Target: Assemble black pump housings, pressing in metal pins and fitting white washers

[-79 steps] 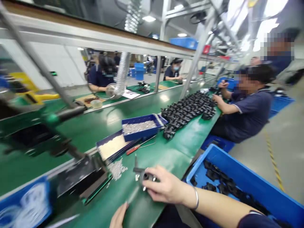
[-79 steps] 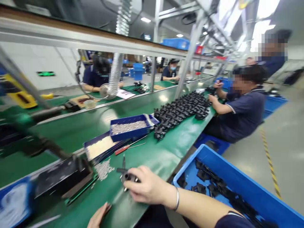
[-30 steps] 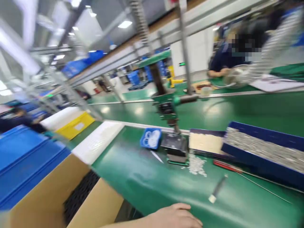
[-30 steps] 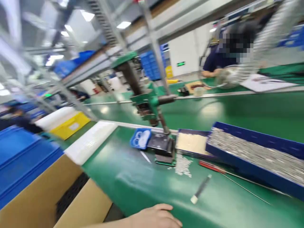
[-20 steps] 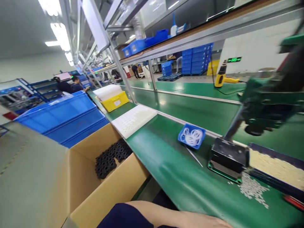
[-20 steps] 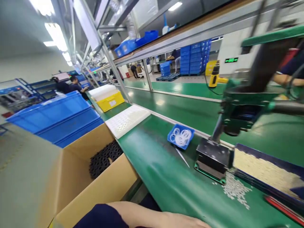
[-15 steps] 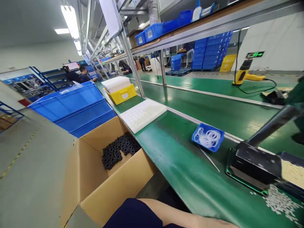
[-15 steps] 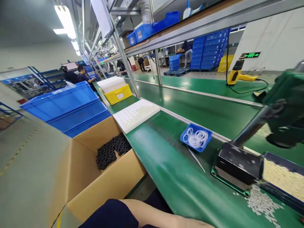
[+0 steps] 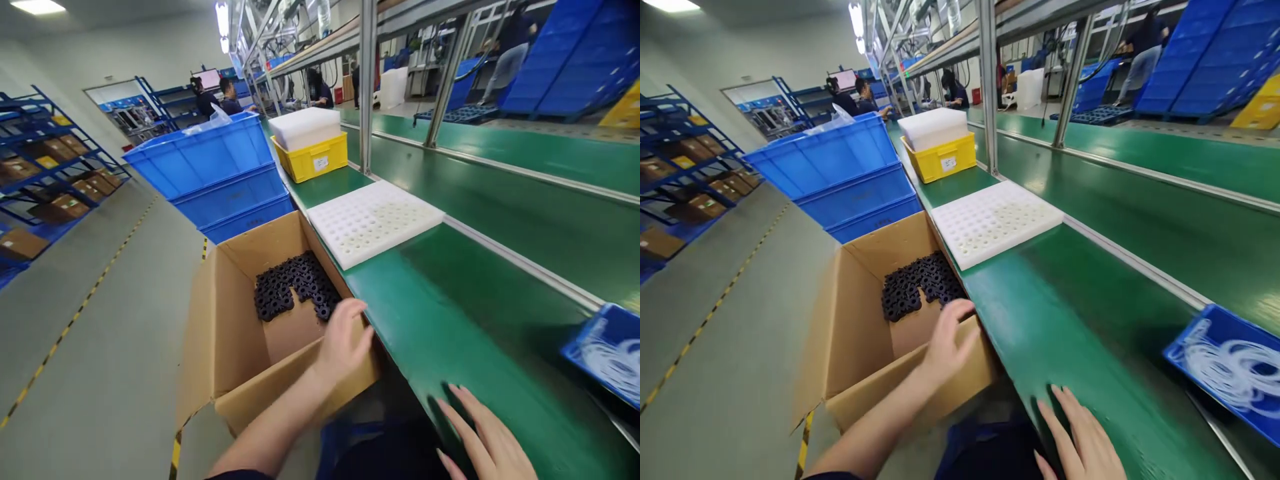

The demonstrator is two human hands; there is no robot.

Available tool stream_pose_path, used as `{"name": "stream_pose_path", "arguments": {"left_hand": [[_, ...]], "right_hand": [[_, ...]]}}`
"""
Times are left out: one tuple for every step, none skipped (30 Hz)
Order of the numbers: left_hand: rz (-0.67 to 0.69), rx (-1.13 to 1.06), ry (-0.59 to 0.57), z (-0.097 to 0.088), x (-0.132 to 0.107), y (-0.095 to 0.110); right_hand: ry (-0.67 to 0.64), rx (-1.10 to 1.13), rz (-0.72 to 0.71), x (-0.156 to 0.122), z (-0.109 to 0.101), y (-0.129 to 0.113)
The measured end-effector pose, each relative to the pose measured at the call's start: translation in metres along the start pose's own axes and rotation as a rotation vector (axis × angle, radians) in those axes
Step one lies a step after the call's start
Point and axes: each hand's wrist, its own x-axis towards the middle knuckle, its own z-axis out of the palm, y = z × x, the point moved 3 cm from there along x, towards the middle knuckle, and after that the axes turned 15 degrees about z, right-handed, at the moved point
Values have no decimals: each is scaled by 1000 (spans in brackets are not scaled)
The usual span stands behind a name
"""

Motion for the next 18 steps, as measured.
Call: {"name": "stream_pose_path", "arguments": {"left_hand": [[-119,40,2,-20,5,-30],[-197,66,-5,-37,8,-56],[-266,80,-38,-52,9,-79],[-316,85,-98,-63,8,-98],[-342,73,-181,-71,5,-110],[-347,45,-283,-74,-1,-117],[-338,4,-399,-74,-8,-118],[-326,-32,-518,-70,-17,-114],[-314,-59,-629,-64,-28,-109],[-308,-58,-731,-58,-38,-102],[-310,-34,-793,-51,-46,-96],[-314,1,-834,-44,-53,-91],[-321,42,-851,-39,-58,-88],[-329,80,-852,-35,-61,-87],[-334,110,-851,-32,-62,-87],[-339,137,-852,-30,-62,-89],[-342,157,-854,-28,-61,-91],[-343,173,-853,-28,-60,-92]], "right_hand": [[-27,-25,-11,10,11,-8],[-40,-44,-9,20,21,-14],[-45,-54,5,30,29,-19],[-54,-58,23,39,35,-23],[-68,-55,45,47,41,-26],[-86,-50,66,53,46,-28],[-103,-45,83,59,49,-30],[-115,-40,95,63,51,-31],[-126,-39,104,66,53,-31],[-138,-39,111,68,53,-31],[-151,-39,117,69,53,-31],[-169,-40,124,70,52,-31],[-187,-42,134,70,51,-31],[-203,-44,145,71,50,-32],[-217,-47,157,73,49,-34],[-224,-50,164,77,47,-36],[-237,-56,170,82,47,-39],[-256,-64,166,88,48,-44]]}}
